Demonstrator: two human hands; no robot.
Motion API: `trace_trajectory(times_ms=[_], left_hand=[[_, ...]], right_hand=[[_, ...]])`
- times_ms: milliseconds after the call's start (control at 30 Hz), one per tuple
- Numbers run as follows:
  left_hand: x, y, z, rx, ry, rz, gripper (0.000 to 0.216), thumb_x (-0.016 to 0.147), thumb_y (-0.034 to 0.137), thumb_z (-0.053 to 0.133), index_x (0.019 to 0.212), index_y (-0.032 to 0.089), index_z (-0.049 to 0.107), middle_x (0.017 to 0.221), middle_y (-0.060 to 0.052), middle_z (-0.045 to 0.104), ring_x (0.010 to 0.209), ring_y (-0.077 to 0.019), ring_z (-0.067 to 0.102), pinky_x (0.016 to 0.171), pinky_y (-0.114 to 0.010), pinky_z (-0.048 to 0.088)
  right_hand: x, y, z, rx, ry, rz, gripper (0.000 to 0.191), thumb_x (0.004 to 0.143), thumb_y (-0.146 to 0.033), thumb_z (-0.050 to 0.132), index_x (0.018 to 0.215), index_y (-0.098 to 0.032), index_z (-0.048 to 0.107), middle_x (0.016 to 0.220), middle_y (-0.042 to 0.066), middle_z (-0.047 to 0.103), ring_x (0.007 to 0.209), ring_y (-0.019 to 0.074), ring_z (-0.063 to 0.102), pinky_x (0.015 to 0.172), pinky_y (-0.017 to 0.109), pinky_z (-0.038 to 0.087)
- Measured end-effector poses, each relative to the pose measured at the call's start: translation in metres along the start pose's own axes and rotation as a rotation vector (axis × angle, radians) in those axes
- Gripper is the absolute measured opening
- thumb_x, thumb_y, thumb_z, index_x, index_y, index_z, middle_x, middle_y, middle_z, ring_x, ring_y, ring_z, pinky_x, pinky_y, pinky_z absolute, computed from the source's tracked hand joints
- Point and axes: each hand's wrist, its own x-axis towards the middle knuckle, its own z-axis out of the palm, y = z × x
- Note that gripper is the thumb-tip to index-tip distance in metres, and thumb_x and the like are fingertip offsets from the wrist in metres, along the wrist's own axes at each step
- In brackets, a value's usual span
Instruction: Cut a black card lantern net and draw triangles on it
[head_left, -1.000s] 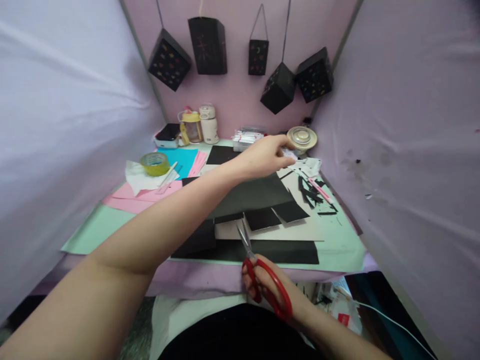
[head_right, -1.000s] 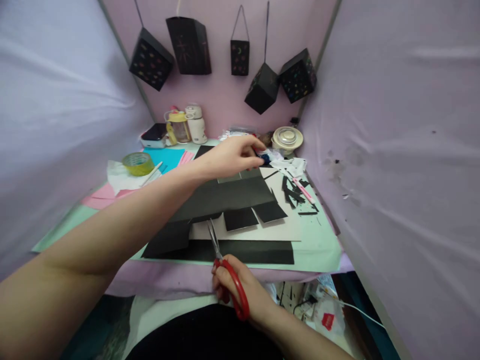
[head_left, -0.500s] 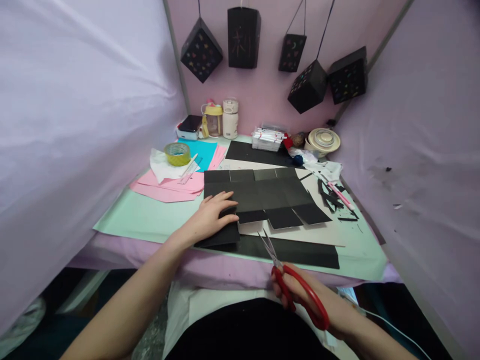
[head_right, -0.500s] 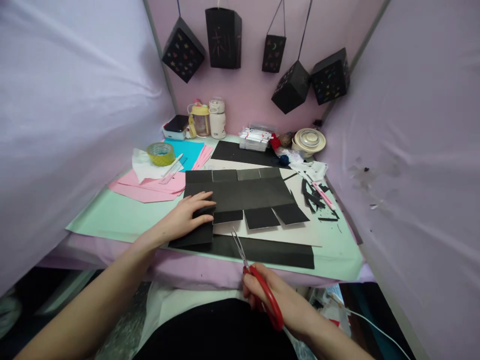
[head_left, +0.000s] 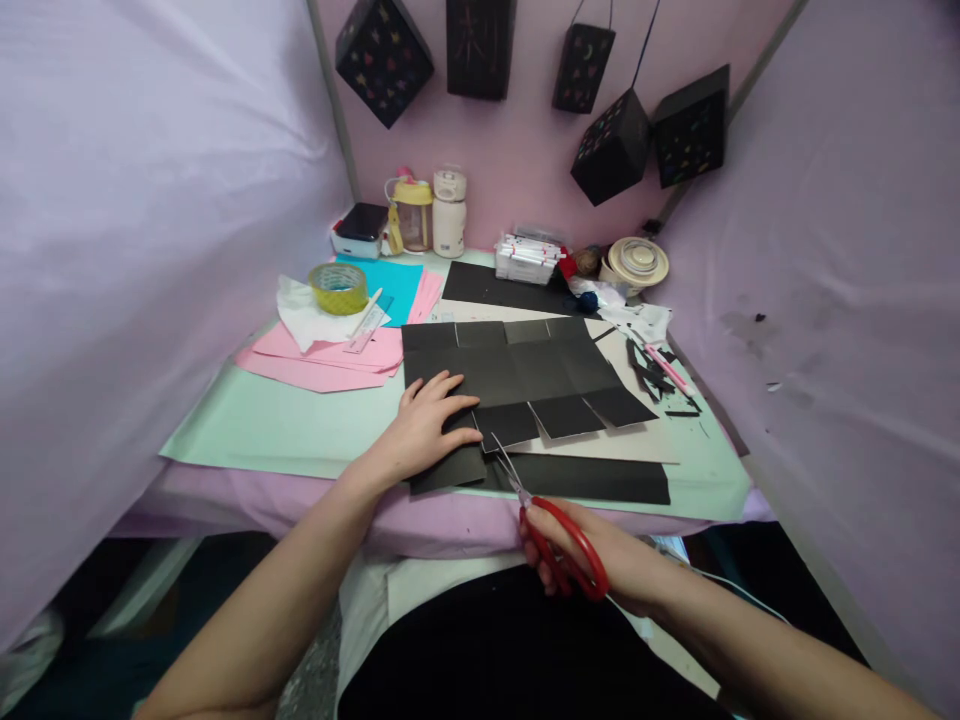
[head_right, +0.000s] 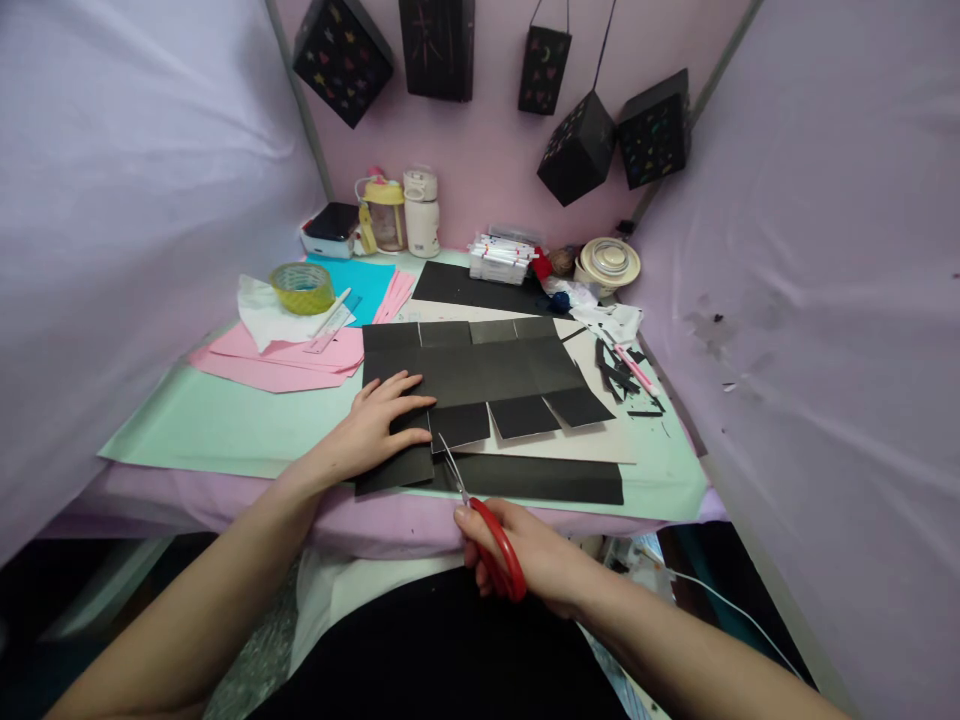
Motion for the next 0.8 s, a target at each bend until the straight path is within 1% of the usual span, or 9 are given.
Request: trace_trajectory(times_ms=[133,267,567,667,800], left_hand=[[0.0,-0.001,0.001,-0.003,0.011,0.004,0.046,0.087,0.054,0.06,0.125,0.028,0.062,0.153,-0.009,0.041,0.146,-0.0294,0.025,0.118,-0.055,0.015],[-0.001,-0.001,0.001,-0.008,0.012,0.004,0.047,0.085,0.053,0.063,0.124,0.027,0.063,0.152,-0.01,0.041,0.146,-0.0299,0.025,0.117,-0.056,0.015],[-0.001,-0.002,0.002,-0.016,0.02,0.01,0.046,0.084,0.054,0.065,0.122,0.028,0.064,0.153,-0.01,0.041,0.146,-0.0299,0.025,0.117,-0.055,0.014],[-0.001,-0.003,0.002,-0.021,0.03,0.015,0.05,0.084,0.053,0.064,0.125,0.025,0.061,0.152,-0.011,0.042,0.146,-0.0301,0.026,0.117,-0.055,0.014],[-0.002,-0.002,0.003,-0.049,0.076,0.012,0.052,0.084,0.05,0.065,0.126,0.022,0.055,0.148,-0.013,0.047,0.144,-0.0304,0.03,0.117,-0.054,0.018]], right_hand=[[0.005,-0.006,0.006,0.02,0.029,0.027,0.058,0.079,-0.074,0.055,0.078,-0.016,0.054,0.068,0.0,0.057,0.053,0.0101,0.054,0.053,0.024,0.046],[0.009,-0.013,0.006,0.007,0.06,0.044,0.059,0.078,-0.074,0.056,0.078,-0.015,0.055,0.07,0.001,0.06,0.053,0.0105,0.056,0.05,0.023,0.046],[0.018,-0.017,0.0,-0.026,0.044,0.01,0.059,0.081,-0.074,0.053,0.078,-0.015,0.055,0.068,0.002,0.06,0.051,0.0122,0.056,0.048,0.025,0.045],[0.019,-0.018,0.001,-0.022,0.046,0.005,0.058,0.081,-0.074,0.052,0.076,-0.016,0.055,0.065,0.002,0.059,0.049,0.0119,0.055,0.047,0.025,0.044],[0.019,-0.02,0.003,-0.019,0.061,0.006,0.059,0.08,-0.074,0.053,0.077,-0.016,0.055,0.065,0.001,0.059,0.049,0.0118,0.055,0.047,0.025,0.043]])
